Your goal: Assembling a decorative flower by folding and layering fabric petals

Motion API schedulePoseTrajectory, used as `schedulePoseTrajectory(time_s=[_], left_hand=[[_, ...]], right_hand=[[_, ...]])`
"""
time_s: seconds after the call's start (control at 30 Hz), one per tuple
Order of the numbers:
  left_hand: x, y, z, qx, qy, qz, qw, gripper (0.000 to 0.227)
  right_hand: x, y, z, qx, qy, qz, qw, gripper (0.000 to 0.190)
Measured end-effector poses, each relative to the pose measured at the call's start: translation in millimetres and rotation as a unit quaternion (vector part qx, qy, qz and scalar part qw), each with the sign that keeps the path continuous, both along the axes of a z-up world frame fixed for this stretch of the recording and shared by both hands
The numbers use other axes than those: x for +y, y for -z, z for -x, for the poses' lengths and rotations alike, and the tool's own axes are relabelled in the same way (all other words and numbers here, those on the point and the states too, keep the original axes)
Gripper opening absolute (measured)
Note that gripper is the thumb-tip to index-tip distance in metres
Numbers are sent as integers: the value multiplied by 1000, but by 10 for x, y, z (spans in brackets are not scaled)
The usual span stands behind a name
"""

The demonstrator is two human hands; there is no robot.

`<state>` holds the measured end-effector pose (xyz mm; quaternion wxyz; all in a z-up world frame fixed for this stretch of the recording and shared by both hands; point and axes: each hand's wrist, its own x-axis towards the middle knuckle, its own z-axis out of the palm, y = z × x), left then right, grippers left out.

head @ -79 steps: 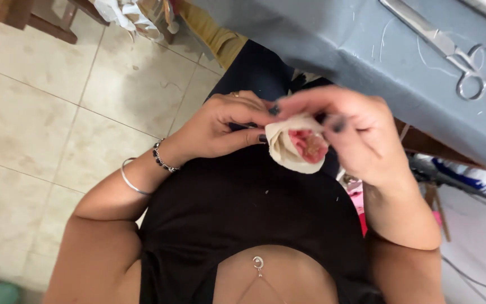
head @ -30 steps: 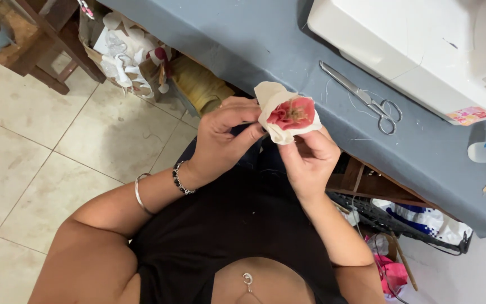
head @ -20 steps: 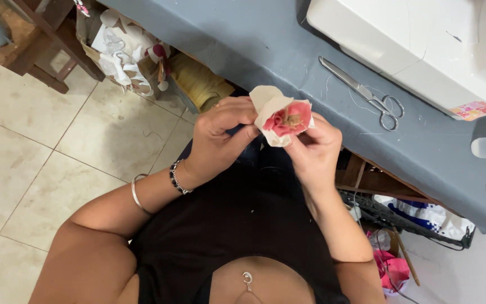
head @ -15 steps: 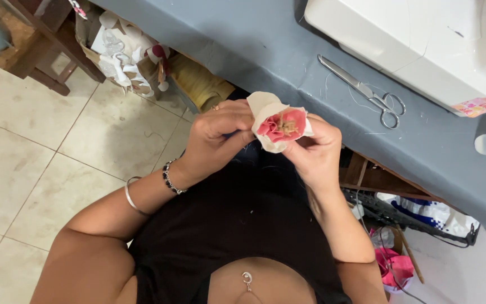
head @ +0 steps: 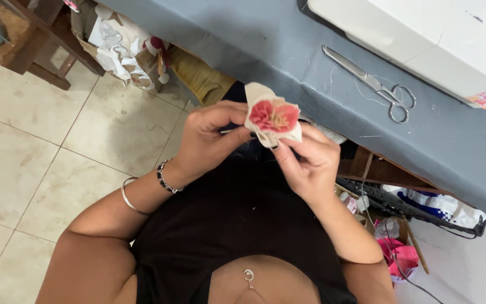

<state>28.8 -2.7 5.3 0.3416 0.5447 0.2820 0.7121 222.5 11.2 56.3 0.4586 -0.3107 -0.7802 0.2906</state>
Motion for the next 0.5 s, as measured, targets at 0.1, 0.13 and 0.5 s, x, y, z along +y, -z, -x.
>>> schedulePoseTrajectory(time_s=[0.1, 0.13, 0.5], left_hand=[[1, 25, 26, 30, -25, -9, 999, 13], [-6, -4, 42, 35, -25, -9, 999, 13], [109, 330, 295, 10, 149, -38, 988, 20]], right_hand=[[-49, 81, -19, -51, 19, -57, 997, 4], [-69, 52, 14, -45, 19, -56, 997, 4], [-120, -32, 64, -36, -110, -47, 992, 17]])
